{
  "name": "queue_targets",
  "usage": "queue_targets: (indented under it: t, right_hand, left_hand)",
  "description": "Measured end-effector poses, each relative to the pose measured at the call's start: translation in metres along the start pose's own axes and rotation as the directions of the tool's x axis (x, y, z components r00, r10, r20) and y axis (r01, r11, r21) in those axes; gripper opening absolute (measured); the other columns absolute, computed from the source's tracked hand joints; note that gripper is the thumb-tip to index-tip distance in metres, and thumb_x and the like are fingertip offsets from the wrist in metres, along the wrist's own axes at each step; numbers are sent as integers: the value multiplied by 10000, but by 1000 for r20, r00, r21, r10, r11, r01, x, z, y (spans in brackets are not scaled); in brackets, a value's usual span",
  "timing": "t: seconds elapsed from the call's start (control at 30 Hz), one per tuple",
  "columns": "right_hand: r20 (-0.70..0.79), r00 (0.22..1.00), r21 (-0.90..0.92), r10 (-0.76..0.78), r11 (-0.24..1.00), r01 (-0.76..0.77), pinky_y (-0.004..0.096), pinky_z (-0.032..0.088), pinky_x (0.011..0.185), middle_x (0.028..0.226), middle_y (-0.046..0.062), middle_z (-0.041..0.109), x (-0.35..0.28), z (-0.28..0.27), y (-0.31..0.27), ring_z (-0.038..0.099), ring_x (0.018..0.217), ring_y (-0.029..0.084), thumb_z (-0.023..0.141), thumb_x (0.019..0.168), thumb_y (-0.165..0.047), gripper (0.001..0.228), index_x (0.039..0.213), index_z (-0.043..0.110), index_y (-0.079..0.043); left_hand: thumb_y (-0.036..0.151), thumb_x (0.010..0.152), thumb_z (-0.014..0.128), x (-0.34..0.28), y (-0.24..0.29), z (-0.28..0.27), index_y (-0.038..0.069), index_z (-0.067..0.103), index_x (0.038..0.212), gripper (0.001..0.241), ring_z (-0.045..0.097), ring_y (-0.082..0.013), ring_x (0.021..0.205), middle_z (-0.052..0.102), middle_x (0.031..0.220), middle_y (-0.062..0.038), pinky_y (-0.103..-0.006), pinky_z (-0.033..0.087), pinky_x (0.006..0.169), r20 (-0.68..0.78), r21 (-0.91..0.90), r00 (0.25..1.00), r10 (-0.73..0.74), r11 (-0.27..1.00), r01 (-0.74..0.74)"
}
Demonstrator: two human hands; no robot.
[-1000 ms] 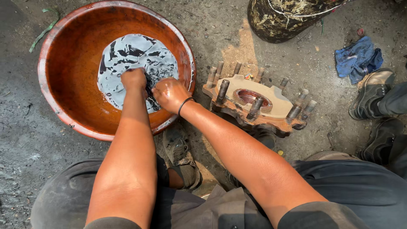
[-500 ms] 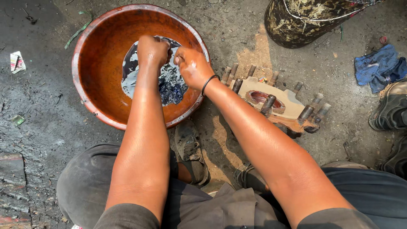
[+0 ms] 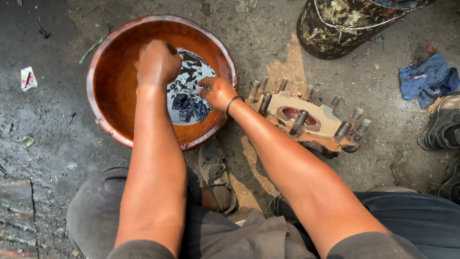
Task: The person cleans a greased mechanical part by hand, dipping a cloth into a basin of liquid and wiping the part's interior and exterior surfaces. The person also uses a metal tool to scrape the part's interior.
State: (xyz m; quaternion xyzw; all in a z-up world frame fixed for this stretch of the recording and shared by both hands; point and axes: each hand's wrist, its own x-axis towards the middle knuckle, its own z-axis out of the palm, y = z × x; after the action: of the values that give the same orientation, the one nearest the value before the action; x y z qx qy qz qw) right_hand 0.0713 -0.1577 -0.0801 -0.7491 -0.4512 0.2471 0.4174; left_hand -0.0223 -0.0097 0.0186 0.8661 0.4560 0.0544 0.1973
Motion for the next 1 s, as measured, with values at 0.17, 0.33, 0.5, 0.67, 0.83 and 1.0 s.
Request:
queue_targets:
  t: [0.17,0.33,0.5,0.67,0.83,1.0]
  right_hand:
    - [39,987,-142,-155,977,159,456,552,781,889,222,723,56,11,100,702,856,402,630,896,-253,261,841,724,-16]
    - [278,840,-234,-465,816,529,510,514,771,910,250,694,101,-7,84,675,845,421,515,986,-158,282,798,662,-8]
    - [-37,861,-46,-508,861,506,502,533,768,877,233,695,58,-19,3,655,842,445,516,1004,-214,279,876,640,0]
    - [53,930,-211,-365,906,367,530,519,787,860,188,705,33,-31,-75,654,849,429,545,962,-249,236,890,687,-73]
    - [-199,847,-176,-493,868,464,501,534,809,894,160,697,25,-47,-126,659,902,406,582,945,-241,190,928,634,-59]
    - [-439,761,-29,-478,854,519,409,555,887,1020,141,668,16,-25,-144,665,980,354,605,991,-152,137,1107,621,-79]
  left_hand:
    - [52,682,715,-17,25,22,104,646,1280,605,667,-392,1097,699,1175,-217,-417,514,935,342,-351,848,404,892,-283]
    - [99,817,738,-16,50,16,-3,681,1157,360,702,-275,962,757,1047,-175,-376,556,835,130,-539,873,469,773,-335]
    - [133,925,702,-2,5,14,-11,728,1050,192,598,-121,798,735,881,-96,-346,505,680,288,-560,893,347,817,-137]
    - [104,846,743,-3,-33,27,-18,741,1016,210,644,-121,840,733,919,-92,-361,533,718,250,-647,907,340,755,-104]
    - [54,941,679,4,-34,-6,-47,762,1034,160,690,-314,862,706,969,-307,-471,550,780,-83,-190,903,421,883,-429]
    - [217,1074,689,3,-50,-78,-47,714,1158,278,738,-241,875,721,971,-256,-382,582,779,-167,-439,926,340,815,-378]
